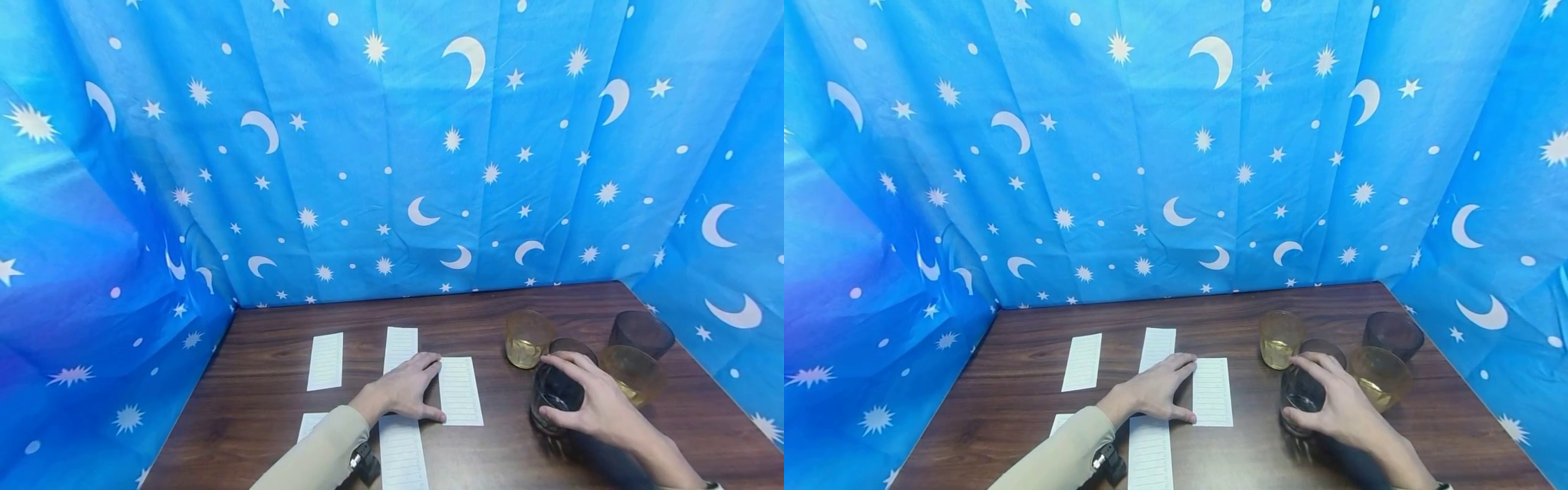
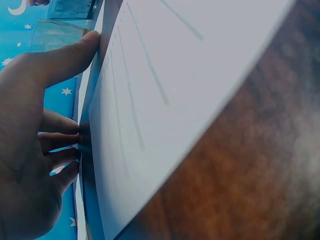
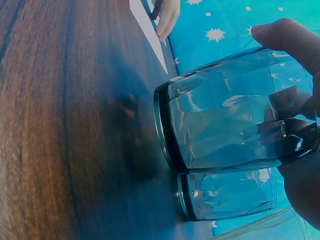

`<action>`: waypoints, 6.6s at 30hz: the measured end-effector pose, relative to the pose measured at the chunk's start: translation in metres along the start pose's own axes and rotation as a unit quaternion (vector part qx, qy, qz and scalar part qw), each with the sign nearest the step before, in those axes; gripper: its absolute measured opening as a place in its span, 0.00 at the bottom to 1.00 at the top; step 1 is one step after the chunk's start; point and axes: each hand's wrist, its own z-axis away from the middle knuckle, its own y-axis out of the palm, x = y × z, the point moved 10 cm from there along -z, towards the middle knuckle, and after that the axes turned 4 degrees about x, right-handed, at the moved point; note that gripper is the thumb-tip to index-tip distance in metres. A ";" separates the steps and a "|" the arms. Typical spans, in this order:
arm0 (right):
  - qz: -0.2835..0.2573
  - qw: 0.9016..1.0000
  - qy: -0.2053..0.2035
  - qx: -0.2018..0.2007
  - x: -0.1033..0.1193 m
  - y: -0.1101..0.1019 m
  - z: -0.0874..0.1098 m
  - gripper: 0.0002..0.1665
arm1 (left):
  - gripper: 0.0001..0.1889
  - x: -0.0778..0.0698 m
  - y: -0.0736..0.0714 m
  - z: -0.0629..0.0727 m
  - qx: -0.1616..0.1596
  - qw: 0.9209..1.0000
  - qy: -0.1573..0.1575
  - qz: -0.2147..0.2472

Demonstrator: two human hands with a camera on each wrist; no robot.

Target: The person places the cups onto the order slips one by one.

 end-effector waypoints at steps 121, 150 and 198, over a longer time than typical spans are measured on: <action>-0.071 0.994 -0.050 0.068 0.051 0.067 -0.101 0.42 | 0.55 0.004 0.007 -0.001 0.006 0.999 -0.004 0.034; -0.072 0.994 -0.048 0.067 0.057 0.081 -0.104 0.43 | 0.55 0.008 0.008 -0.002 0.009 0.999 0.002 0.053; -0.090 0.991 -0.036 0.089 0.059 0.097 -0.105 0.43 | 0.55 0.006 0.008 -0.001 0.013 0.999 -0.004 0.036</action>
